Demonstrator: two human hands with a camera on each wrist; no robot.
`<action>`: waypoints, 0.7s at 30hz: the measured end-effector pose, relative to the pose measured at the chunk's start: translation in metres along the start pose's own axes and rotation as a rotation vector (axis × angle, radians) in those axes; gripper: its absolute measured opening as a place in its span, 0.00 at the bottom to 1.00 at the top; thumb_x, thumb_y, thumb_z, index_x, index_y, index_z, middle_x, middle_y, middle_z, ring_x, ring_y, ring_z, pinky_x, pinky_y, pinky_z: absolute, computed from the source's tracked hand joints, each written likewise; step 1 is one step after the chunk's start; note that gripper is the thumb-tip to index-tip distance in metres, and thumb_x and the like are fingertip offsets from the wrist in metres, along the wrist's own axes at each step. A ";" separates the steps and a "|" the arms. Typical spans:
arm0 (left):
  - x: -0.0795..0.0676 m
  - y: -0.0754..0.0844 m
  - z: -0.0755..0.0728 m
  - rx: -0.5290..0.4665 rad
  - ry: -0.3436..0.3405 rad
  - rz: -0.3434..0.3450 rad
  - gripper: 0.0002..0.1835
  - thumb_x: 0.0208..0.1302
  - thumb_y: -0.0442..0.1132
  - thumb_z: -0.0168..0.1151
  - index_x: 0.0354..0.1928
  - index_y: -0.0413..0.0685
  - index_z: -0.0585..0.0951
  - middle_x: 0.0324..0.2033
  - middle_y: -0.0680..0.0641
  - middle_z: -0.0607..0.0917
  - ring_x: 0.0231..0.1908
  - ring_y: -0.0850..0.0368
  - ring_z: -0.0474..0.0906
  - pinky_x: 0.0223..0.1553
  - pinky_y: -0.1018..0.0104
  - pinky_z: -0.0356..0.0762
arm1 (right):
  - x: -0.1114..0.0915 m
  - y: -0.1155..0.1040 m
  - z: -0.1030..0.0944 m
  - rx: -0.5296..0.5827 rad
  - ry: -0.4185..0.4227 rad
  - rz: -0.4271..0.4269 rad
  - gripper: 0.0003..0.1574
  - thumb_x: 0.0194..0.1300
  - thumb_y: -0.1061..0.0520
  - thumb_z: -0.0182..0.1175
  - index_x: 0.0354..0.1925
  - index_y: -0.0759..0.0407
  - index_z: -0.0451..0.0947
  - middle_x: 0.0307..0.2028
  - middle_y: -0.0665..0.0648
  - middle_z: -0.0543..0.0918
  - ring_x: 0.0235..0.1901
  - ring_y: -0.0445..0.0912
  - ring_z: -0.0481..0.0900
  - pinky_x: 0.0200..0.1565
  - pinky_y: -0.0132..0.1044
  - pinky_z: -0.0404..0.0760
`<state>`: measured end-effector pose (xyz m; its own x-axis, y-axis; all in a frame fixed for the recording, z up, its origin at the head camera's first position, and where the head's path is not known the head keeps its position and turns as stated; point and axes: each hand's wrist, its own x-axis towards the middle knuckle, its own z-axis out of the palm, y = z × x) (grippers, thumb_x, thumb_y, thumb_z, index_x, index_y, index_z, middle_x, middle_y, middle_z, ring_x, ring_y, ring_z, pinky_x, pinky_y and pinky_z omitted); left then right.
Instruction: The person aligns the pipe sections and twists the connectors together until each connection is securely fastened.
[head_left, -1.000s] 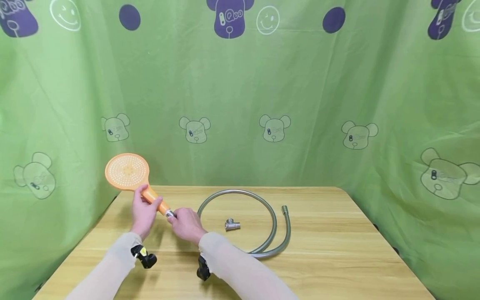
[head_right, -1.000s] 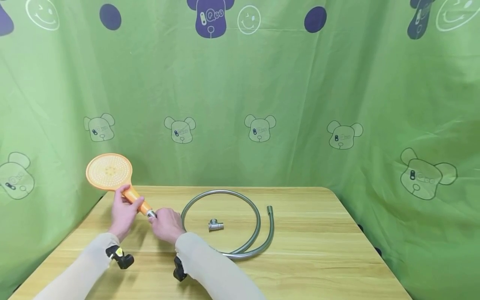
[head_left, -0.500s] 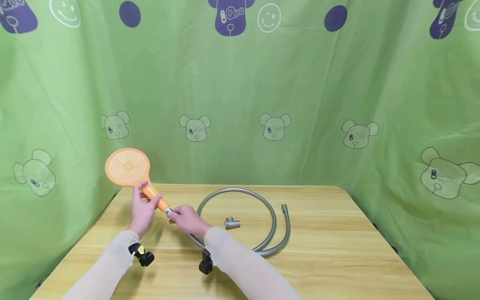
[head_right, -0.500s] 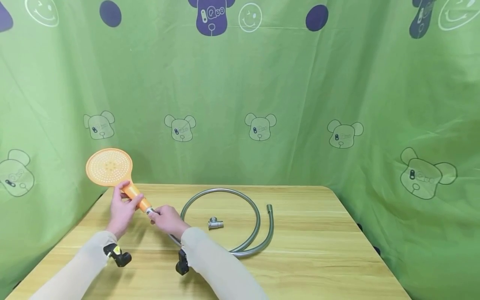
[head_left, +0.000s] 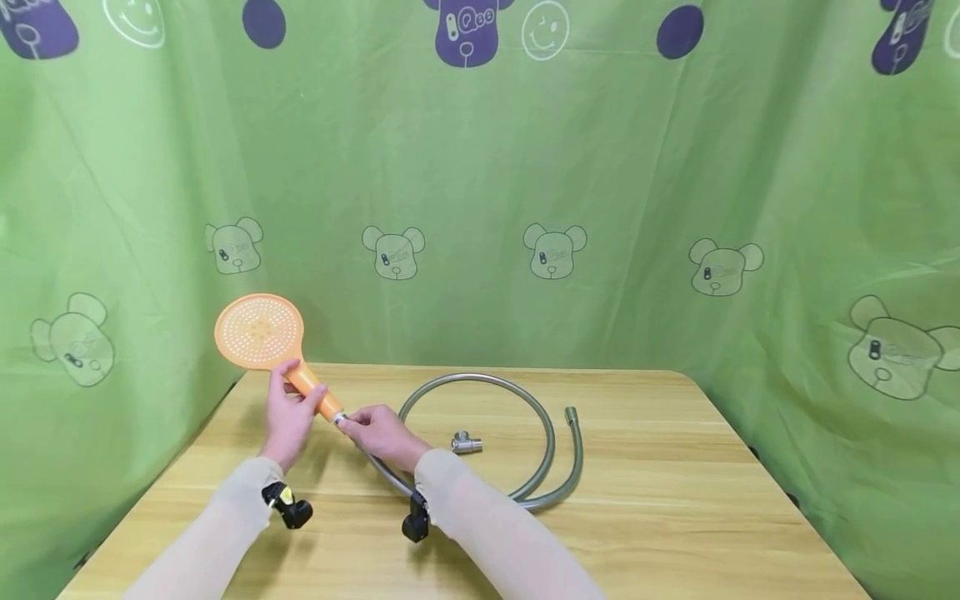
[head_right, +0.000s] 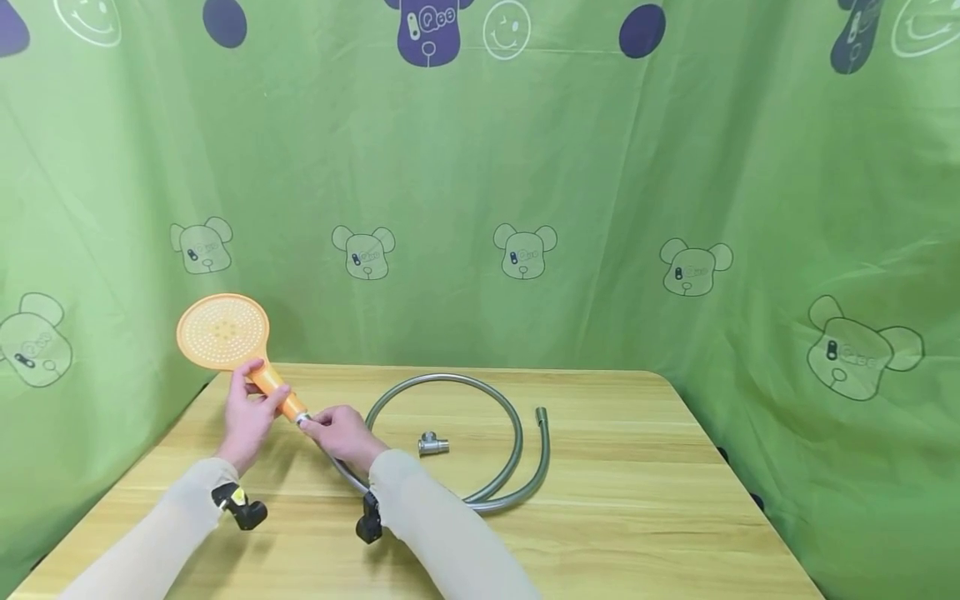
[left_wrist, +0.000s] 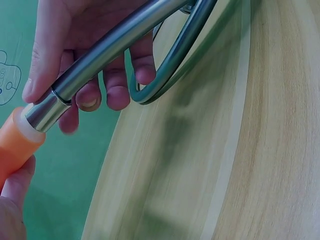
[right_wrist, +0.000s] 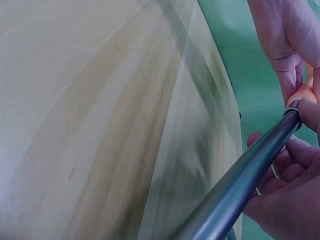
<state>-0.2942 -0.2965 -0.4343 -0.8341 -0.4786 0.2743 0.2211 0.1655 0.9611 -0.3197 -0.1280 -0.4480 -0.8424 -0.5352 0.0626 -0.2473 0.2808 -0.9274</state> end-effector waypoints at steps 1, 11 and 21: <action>0.000 0.000 0.000 0.003 0.000 0.001 0.36 0.66 0.29 0.64 0.72 0.49 0.61 0.47 0.43 0.67 0.37 0.59 0.76 0.37 0.75 0.83 | 0.000 0.000 0.000 -0.012 0.010 0.003 0.18 0.68 0.46 0.64 0.37 0.59 0.86 0.26 0.50 0.80 0.27 0.41 0.72 0.30 0.32 0.73; -0.002 0.003 0.002 0.027 0.012 0.011 0.35 0.66 0.30 0.65 0.72 0.49 0.61 0.47 0.42 0.68 0.36 0.58 0.76 0.36 0.75 0.82 | -0.003 -0.005 0.001 0.034 -0.024 -0.001 0.22 0.74 0.46 0.57 0.27 0.57 0.83 0.22 0.52 0.78 0.23 0.41 0.68 0.26 0.32 0.68; -0.004 0.005 0.003 0.075 0.021 0.014 0.35 0.67 0.32 0.65 0.73 0.49 0.61 0.49 0.39 0.71 0.37 0.57 0.74 0.34 0.76 0.80 | -0.005 -0.006 0.003 0.042 0.001 0.036 0.21 0.75 0.47 0.55 0.37 0.60 0.86 0.37 0.63 0.86 0.36 0.55 0.82 0.32 0.33 0.75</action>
<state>-0.2914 -0.2916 -0.4303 -0.8200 -0.4940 0.2892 0.1934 0.2364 0.9522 -0.3122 -0.1295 -0.4439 -0.8508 -0.5246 0.0287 -0.1960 0.2663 -0.9437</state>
